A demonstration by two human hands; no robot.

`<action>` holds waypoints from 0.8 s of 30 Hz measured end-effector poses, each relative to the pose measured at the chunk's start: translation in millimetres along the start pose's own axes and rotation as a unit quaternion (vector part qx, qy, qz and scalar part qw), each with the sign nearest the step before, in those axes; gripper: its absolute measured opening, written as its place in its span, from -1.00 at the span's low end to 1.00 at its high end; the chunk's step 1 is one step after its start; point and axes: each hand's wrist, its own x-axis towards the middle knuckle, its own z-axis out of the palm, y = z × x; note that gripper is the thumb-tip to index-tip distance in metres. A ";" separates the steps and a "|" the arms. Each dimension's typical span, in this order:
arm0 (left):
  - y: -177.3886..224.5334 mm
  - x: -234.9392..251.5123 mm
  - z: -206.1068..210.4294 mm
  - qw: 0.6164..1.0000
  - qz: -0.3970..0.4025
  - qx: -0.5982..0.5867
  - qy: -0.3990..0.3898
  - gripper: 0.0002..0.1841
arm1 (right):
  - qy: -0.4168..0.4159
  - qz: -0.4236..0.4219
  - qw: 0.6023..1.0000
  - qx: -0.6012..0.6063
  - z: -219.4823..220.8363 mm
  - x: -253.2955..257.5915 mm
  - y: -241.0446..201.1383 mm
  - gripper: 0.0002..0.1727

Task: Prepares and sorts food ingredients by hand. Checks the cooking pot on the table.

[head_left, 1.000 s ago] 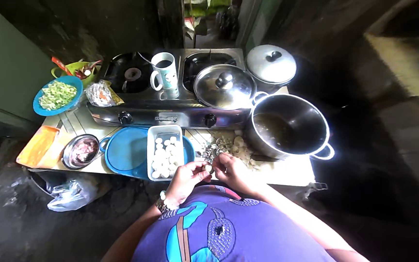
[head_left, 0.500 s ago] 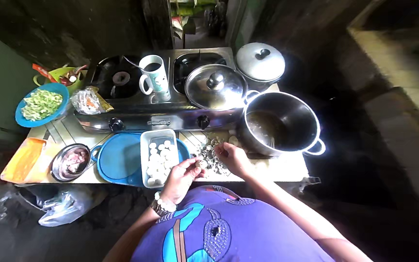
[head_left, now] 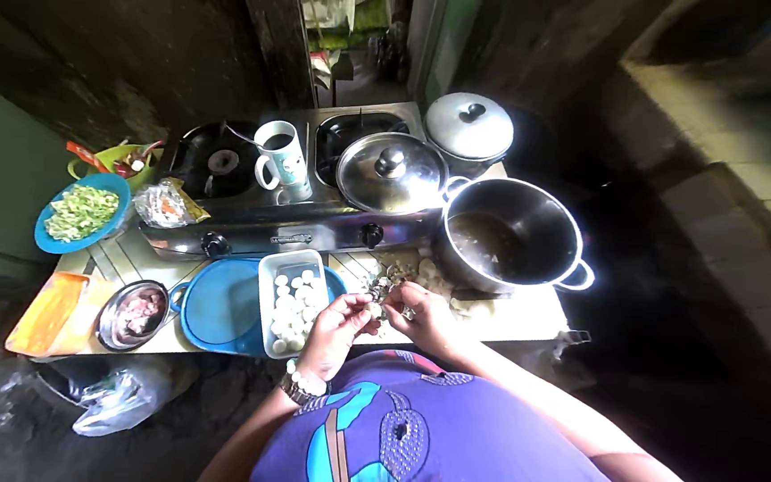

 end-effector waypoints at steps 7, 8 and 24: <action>3.0 -5.3 1.6 1.000 0.007 0.001 0.000 -0.82 | 0.015 -0.017 0.999 0.036 -1.6 -3.6 -1.1 -0.78; 3.9 -6.1 2.4 1.000 0.006 0.004 0.001 -0.82 | 0.017 -0.020 0.999 0.028 -1.0 -4.2 -2.3 -0.79; 0.8 -6.9 1.3 0.998 0.028 0.051 -0.024 -0.73 | -0.063 0.070 0.994 0.063 4.7 -3.7 -16.6 -0.78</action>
